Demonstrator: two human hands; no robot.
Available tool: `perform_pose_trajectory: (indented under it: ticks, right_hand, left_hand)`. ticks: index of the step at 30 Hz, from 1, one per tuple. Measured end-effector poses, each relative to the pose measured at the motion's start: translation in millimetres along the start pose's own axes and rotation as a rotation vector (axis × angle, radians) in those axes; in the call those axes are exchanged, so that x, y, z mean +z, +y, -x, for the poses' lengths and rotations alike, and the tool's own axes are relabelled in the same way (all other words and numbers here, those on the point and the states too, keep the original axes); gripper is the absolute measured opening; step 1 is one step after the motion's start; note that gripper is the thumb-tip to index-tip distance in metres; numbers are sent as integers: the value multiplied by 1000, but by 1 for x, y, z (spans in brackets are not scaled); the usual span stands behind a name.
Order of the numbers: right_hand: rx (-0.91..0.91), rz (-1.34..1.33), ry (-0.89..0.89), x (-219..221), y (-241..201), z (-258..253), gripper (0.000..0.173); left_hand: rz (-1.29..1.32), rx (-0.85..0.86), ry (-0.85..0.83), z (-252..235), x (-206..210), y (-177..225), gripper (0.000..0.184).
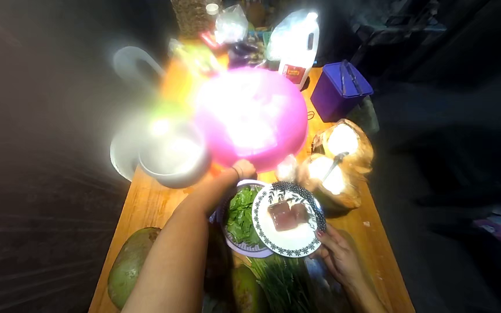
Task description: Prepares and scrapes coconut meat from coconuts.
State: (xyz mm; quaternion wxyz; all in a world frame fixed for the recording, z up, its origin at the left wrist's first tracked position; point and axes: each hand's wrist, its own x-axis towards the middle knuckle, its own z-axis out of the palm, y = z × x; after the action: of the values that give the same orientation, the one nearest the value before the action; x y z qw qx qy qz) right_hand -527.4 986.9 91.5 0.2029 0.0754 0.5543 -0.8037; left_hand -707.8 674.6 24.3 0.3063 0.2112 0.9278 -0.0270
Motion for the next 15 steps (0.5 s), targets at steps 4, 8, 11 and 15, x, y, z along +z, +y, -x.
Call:
perform_pose_trajectory:
  ticks: [4, 8, 11, 15]
  right_hand:
    - [18, 4, 10, 0, 7, 3, 32]
    - [65, 53, 17, 0, 10, 9, 33]
    - [80, 41, 9, -2, 12, 7, 33]
    - [69, -2, -5, -5, 9, 2, 30]
  left_hand:
    - [51, -42, 16, -5, 9, -4, 28]
    - [87, -80, 22, -15, 9, 0, 27]
    - [66, -79, -6, -18, 6, 5, 30]
    - [58, -82, -22, -13, 2, 7, 22]
